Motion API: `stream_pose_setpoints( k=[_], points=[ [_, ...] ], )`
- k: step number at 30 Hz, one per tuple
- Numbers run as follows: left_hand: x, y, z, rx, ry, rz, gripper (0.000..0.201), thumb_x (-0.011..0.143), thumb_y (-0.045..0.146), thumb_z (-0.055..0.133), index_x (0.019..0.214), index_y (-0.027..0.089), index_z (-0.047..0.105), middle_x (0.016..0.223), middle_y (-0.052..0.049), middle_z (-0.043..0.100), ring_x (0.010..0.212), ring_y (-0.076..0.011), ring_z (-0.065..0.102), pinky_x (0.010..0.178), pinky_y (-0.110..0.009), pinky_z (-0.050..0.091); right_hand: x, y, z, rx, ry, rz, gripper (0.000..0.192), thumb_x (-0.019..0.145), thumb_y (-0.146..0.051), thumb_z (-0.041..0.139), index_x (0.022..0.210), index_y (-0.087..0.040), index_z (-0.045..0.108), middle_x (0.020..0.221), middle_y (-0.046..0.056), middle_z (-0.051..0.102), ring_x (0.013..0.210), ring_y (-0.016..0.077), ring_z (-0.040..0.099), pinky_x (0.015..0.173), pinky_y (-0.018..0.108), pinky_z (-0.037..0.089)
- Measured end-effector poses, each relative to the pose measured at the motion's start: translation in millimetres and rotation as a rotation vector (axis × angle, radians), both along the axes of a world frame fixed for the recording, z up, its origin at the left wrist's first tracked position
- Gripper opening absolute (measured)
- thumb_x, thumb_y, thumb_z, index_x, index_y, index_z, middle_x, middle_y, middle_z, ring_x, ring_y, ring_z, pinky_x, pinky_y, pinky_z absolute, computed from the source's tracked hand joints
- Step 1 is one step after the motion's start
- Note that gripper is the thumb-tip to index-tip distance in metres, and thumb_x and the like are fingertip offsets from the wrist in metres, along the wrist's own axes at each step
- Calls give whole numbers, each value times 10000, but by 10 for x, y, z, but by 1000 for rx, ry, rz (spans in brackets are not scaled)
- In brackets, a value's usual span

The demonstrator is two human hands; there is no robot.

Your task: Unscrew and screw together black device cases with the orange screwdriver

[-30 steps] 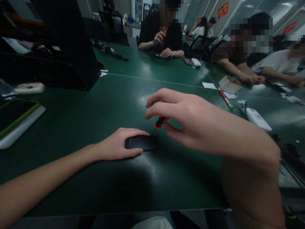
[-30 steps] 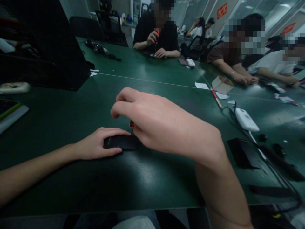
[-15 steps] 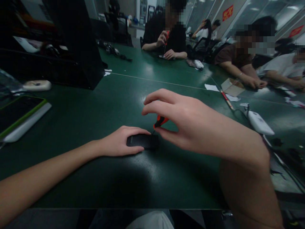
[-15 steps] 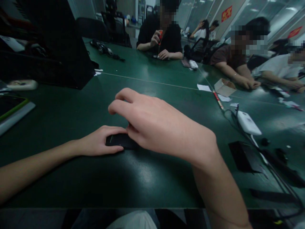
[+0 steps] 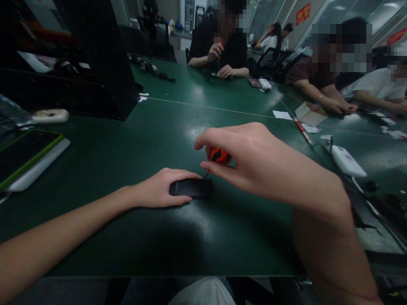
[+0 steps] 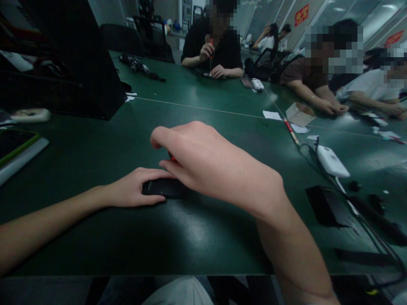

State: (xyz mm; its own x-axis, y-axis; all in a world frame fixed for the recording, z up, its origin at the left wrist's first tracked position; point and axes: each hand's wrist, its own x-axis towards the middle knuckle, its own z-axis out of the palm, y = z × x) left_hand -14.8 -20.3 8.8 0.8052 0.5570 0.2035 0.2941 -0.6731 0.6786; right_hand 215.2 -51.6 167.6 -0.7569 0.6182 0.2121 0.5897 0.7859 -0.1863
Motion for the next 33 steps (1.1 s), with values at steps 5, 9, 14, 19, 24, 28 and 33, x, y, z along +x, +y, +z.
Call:
stream_pose_setpoints(
  k=[5, 9, 14, 19, 24, 28, 33],
  points=[
    [-6, 9, -32, 17, -37, 14, 529, 874, 347, 747, 1362, 199, 609, 1262, -100, 721, 1134, -276, 696, 1016, -367, 519, -94, 2, 30, -17, 41, 67, 156, 967, -209, 507, 1036, -179, 644, 913, 34, 704, 798, 156, 633, 730, 276, 414],
    [-10, 16, -55, 6, -63, 13, 512, 861, 343, 765, 1336, 210, 630, 1239, -90, 730, 1111, -275, 702, 1013, -372, 523, -162, -13, 2, -30, 46, 87, 152, 966, -207, 494, 1008, -180, 638, 907, 27, 704, 789, 147, 626, 723, 268, 412],
    [-10, 17, -47, 11, -80, -11, 483, 870, 321, 760, 1315, 184, 634, 1263, -103, 719, 1128, -267, 699, 1024, -359, 517, -177, -5, -21, -45, 38, 86, 155, 952, -199, 499, 1000, -173, 644, 914, 27, 708, 790, 142, 629, 729, 261, 415],
    [-6, 20, -57, 12, -91, -27, 505, 885, 320, 750, 1352, 192, 605, 1299, -104, 703, 1155, -264, 688, 1035, -361, 511, -169, -9, -5, -72, 45, 101, 157, 941, -167, 507, 1006, -172, 651, 912, 33, 710, 785, 145, 629, 727, 266, 425],
    [0, 20, -50, 2, -107, -39, 512, 897, 316, 740, 1372, 194, 594, 1300, -107, 700, 1154, -262, 685, 1034, -363, 509, -174, -26, -3, -86, 50, 103, 158, 953, -172, 505, 1011, -178, 653, 909, 42, 708, 783, 154, 625, 719, 277, 423],
    [4, 23, -44, -19, -122, -57, 493, 908, 314, 732, 1371, 208, 599, 1279, -100, 705, 1133, -252, 688, 1010, -354, 518, -183, -25, -6, -86, 53, 108, 140, 967, -183, 511, 1005, -170, 645, 890, 36, 700, 776, 144, 623, 719, 265, 420],
    [7, 30, -67, -19, -165, -83, 493, 909, 317, 736, 1370, 211, 596, 1294, -99, 700, 1139, -246, 687, 1006, -341, 520, -176, -19, -11, -76, 61, 138, 138, 976, -195, 515, 1004, -155, 644, 876, 36, 695, 771, 137, 626, 711, 256, 418]
  ],
)
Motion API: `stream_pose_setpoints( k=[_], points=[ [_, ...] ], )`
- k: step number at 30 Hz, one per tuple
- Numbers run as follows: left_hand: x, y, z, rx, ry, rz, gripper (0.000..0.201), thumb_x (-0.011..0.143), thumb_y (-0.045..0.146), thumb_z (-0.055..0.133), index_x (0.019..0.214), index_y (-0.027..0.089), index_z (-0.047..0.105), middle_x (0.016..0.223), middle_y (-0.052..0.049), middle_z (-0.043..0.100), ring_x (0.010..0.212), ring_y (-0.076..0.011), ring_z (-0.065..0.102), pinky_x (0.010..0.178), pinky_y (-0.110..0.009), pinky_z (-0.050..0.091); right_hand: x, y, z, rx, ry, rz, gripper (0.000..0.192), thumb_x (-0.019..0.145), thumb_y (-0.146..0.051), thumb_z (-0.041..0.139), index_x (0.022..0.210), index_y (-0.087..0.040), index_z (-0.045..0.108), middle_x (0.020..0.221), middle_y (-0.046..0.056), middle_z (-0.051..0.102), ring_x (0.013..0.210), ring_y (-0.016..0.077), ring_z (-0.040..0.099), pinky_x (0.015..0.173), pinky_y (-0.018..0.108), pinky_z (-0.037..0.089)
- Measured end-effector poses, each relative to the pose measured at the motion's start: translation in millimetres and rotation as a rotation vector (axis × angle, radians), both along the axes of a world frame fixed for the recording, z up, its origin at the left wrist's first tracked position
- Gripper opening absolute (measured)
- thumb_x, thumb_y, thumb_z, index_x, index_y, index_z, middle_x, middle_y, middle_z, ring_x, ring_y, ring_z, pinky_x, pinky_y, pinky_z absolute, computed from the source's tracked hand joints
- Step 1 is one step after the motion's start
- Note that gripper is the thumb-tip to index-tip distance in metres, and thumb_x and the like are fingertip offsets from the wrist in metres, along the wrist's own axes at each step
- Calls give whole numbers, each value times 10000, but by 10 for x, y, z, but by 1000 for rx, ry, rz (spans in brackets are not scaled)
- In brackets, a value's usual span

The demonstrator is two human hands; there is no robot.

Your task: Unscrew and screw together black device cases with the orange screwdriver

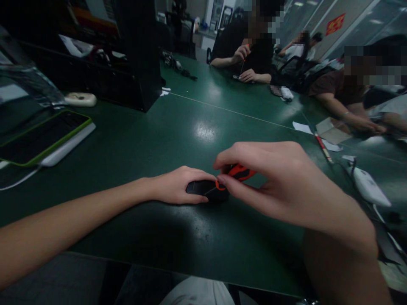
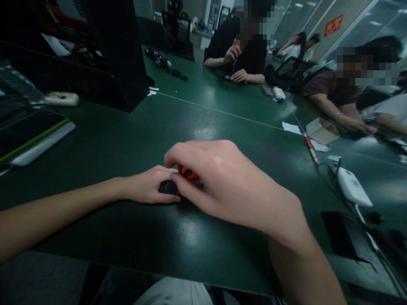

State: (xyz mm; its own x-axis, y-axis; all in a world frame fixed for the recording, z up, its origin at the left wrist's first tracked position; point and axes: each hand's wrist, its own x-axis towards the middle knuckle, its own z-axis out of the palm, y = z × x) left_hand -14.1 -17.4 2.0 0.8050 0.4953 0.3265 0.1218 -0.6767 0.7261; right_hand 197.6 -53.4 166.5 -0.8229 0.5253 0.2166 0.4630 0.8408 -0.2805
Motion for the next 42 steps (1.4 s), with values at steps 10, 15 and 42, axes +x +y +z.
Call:
stream_pose_setpoints(
  k=[10, 15, 42],
  points=[
    [-14, 3, -6, 25, 23, 10, 467, 924, 333, 720, 1362, 225, 598, 1285, -86, 705, 1145, -246, 686, 1007, -350, 522, -17, 5, -10, -12, -35, -6, 144, 988, -231, 530, 993, -153, 650, 856, 32, 677, 759, 138, 604, 698, 263, 412],
    [-14, 6, -32, 56, 29, 28, 471, 933, 344, 700, 1369, 206, 584, 1265, -104, 706, 1123, -263, 694, 969, -359, 544, 25, -53, 38, -76, -72, 37, 224, 941, -100, 509, 1098, -174, 650, 1178, 74, 640, 953, 142, 613, 784, 257, 453],
    [-21, -24, -6, 83, 47, 72, 453, 907, 360, 727, 1327, 219, 629, 1225, -91, 728, 1068, -263, 712, 935, -350, 559, 92, -125, -65, 56, -148, -74, 286, 910, -73, 506, 1125, -207, 640, 1337, 76, 586, 1077, 183, 635, 876, 296, 513]
  ],
)
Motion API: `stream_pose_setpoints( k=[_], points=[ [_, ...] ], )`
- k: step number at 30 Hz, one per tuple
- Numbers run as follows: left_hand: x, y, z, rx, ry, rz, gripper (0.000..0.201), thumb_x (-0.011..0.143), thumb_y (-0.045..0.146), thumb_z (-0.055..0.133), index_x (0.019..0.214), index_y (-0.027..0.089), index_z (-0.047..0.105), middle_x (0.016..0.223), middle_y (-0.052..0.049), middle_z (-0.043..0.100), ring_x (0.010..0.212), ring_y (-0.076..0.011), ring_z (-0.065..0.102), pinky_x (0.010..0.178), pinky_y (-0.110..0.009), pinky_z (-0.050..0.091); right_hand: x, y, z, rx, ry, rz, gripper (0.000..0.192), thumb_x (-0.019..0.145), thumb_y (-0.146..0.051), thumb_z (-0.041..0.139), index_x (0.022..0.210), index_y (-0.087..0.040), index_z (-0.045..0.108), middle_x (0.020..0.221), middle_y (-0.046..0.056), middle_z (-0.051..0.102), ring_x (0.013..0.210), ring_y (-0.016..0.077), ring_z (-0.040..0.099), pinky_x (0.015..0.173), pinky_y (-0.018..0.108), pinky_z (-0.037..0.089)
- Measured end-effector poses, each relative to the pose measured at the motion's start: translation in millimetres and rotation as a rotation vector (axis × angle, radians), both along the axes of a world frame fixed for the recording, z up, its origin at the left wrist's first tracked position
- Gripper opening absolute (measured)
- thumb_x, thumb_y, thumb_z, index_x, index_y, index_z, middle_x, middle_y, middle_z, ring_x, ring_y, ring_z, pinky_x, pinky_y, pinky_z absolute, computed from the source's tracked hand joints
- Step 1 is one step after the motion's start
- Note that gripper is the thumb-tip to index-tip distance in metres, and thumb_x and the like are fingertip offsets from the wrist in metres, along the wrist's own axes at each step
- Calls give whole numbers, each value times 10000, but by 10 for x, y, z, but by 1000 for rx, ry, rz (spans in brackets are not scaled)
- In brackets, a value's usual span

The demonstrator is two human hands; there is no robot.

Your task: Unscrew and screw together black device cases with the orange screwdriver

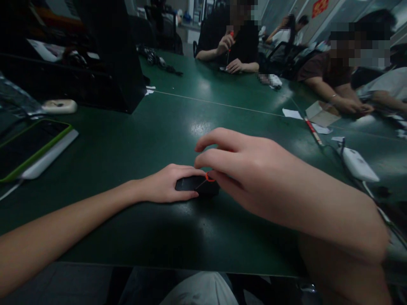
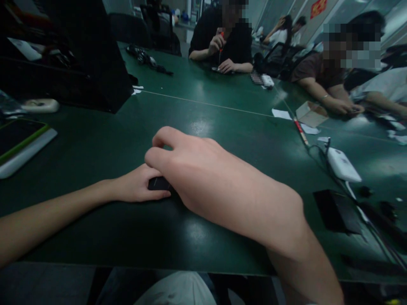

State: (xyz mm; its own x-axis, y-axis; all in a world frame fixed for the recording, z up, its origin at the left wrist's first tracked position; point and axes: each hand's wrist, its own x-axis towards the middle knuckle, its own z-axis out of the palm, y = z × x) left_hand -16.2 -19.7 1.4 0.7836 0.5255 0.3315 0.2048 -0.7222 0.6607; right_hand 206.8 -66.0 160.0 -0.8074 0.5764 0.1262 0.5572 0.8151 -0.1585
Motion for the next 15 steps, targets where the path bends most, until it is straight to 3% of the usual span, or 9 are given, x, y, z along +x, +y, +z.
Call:
stream_pose_setpoints(
  k=[3, 5, 7, 9, 12, 15],
  points=[
    [12, -11, 13, -1, -20, 5, 347, 910, 349, 717, 1218, 197, 666, 1149, -80, 744, 1019, -252, 718, 900, -337, 566, 22, -39, 2, 30, 0, 47, 393, 873, -27, 494, 1161, -247, 648, 1514, 44, 464, 1232, 197, 575, 895, 283, 500],
    [16, -14, 15, 23, -31, 11, 327, 901, 318, 716, 1199, 193, 665, 1121, -73, 746, 983, -236, 720, 880, -326, 567, 26, -62, 14, 72, -39, 9, 359, 885, -73, 535, 1170, -256, 654, 1511, 50, 478, 1183, 205, 603, 820, 272, 496],
    [13, -19, 23, 69, -44, 9, 365, 888, 282, 709, 1238, 197, 647, 1153, -78, 736, 1003, -234, 714, 897, -328, 562, 22, -78, 24, 103, -105, -46, 273, 903, -145, 589, 1148, -235, 670, 1360, 75, 601, 960, 174, 660, 703, 259, 461],
    [9, -32, 43, 121, -41, 0, 395, 876, 248, 684, 1265, 198, 632, 1199, -91, 721, 1060, -246, 698, 942, -348, 551, 25, -100, 18, 117, -183, -82, 182, 913, -170, 608, 1066, -210, 699, 1084, 58, 701, 725, 127, 627, 612, 256, 392],
    [21, -75, 82, 238, 1, 17, 421, 851, 220, 646, 1269, 183, 623, 1223, -117, 703, 1113, -276, 674, 972, -402, 532, 80, -162, -27, 86, -292, -103, 132, 881, -147, 630, 932, -223, 724, 724, -7, 667, 534, 101, 515, 535, 269, 275],
    [74, -124, 87, 334, 60, 72, 469, 857, 281, 666, 1307, 161, 607, 1263, -145, 686, 1148, -314, 658, 976, -452, 518, 210, -234, -78, -6, -355, -143, 154, 824, -151, 675, 909, -264, 737, 583, -44, 611, 456, 103, 441, 512, 285, 213]
  ],
)
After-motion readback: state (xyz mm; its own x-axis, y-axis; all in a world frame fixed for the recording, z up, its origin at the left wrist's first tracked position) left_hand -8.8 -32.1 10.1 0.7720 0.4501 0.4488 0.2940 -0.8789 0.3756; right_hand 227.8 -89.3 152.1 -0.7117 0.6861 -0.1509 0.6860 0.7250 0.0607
